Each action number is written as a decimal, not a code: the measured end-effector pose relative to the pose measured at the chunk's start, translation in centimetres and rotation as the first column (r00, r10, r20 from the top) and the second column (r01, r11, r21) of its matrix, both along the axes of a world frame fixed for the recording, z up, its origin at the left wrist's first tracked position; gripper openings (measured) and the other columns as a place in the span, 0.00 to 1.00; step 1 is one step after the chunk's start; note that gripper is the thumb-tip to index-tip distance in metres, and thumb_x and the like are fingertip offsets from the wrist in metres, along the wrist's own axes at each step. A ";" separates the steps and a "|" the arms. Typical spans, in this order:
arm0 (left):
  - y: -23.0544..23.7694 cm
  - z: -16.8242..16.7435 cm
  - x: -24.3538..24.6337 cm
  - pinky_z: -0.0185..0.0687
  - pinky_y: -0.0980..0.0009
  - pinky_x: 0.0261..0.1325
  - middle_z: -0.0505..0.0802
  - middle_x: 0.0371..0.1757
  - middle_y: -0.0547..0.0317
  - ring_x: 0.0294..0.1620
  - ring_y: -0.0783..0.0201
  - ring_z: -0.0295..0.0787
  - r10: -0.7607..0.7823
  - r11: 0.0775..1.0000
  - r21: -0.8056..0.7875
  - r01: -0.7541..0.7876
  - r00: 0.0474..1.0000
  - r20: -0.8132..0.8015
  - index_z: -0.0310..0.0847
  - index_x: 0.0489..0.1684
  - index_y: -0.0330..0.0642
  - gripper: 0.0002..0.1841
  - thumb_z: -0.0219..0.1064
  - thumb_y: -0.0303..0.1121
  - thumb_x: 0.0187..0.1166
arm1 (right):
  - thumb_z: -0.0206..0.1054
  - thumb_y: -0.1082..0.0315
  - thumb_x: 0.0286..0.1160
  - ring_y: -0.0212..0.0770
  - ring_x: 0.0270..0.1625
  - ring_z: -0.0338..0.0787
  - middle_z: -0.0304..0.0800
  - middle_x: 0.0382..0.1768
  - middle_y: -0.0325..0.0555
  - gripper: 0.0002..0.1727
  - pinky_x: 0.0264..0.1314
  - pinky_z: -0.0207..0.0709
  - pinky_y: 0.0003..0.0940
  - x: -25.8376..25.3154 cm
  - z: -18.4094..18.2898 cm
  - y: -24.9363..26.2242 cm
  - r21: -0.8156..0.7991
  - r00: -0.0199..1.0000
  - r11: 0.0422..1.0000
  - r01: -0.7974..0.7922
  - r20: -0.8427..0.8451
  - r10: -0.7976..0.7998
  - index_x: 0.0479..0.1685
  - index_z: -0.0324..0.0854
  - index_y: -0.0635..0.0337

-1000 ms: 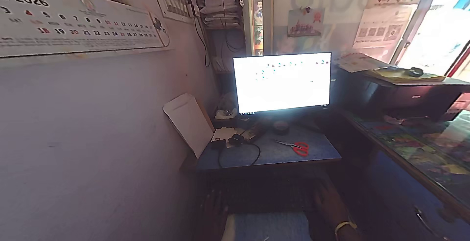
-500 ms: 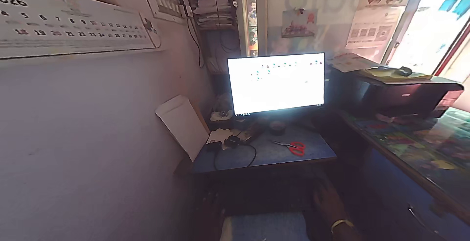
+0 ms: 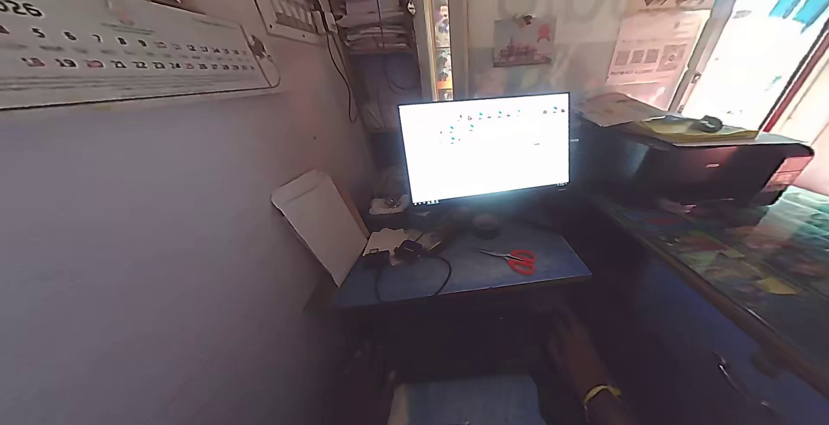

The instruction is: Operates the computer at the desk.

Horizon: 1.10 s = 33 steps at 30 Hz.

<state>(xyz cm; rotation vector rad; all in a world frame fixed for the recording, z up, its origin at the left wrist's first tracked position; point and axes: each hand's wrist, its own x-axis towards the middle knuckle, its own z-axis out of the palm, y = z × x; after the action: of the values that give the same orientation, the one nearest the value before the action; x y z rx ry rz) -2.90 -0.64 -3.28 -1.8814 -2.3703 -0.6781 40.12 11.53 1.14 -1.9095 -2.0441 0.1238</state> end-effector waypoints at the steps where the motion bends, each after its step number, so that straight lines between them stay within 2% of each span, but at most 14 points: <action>1: 0.0 0.1 0.0 0.43 0.40 0.93 0.64 0.92 0.43 0.94 0.42 0.53 -0.001 1.000 -0.003 0.001 1.000 0.005 0.63 0.90 0.46 0.35 0.49 0.56 0.88 | 0.58 0.53 0.83 0.58 0.88 0.68 0.70 0.85 0.58 0.30 0.89 0.63 0.53 0.0 0.1 0.0 0.006 1.000 1.000 -0.008 0.004 0.008 0.83 0.74 0.53; 10: -0.1 -0.4 -0.1 0.44 0.40 0.93 0.65 0.91 0.43 0.93 0.42 0.55 -0.011 0.999 0.034 0.011 1.000 -0.016 0.64 0.90 0.46 0.35 0.47 0.58 0.88 | 0.58 0.54 0.82 0.58 0.88 0.68 0.71 0.85 0.57 0.30 0.89 0.63 0.53 0.0 -0.3 0.0 0.032 0.999 0.999 -0.040 0.004 0.040 0.82 0.75 0.53; 16: 0.0 -0.5 -0.2 0.42 0.40 0.93 0.64 0.92 0.45 0.94 0.43 0.53 -0.013 1.000 0.018 0.014 0.999 -0.034 0.63 0.91 0.47 0.36 0.43 0.58 0.89 | 0.61 0.56 0.79 0.58 0.85 0.73 0.73 0.83 0.57 0.29 0.85 0.68 0.54 0.2 -0.8 0.4 0.085 0.997 0.994 -0.068 -0.016 0.069 0.81 0.77 0.53; 27: 0.2 -0.9 -0.3 0.42 0.40 0.93 0.64 0.93 0.46 0.94 0.44 0.53 -0.016 1.000 0.016 0.017 0.999 -0.046 0.63 0.90 0.48 0.36 0.42 0.59 0.89 | 0.61 0.54 0.79 0.58 0.86 0.71 0.73 0.83 0.56 0.31 0.87 0.66 0.53 0.4 -1.0 0.4 0.061 0.998 0.996 -0.067 -0.013 0.068 0.81 0.76 0.54; 33: 0.3 -0.6 -0.1 0.43 0.40 0.93 0.63 0.93 0.45 0.94 0.42 0.53 -0.017 1.000 -0.004 0.017 0.999 -0.037 0.63 0.90 0.47 0.36 0.43 0.59 0.89 | 0.58 0.50 0.81 0.57 0.87 0.69 0.69 0.86 0.55 0.31 0.88 0.65 0.53 0.4 -0.6 0.0 0.011 0.998 0.998 -0.062 -0.003 0.062 0.84 0.74 0.50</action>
<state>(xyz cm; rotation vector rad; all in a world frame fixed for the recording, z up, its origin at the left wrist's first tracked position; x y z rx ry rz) -3.03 -0.33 -3.84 -1.9005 -2.3375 -0.6357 40.54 11.52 0.50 -1.8392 -2.0980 0.1313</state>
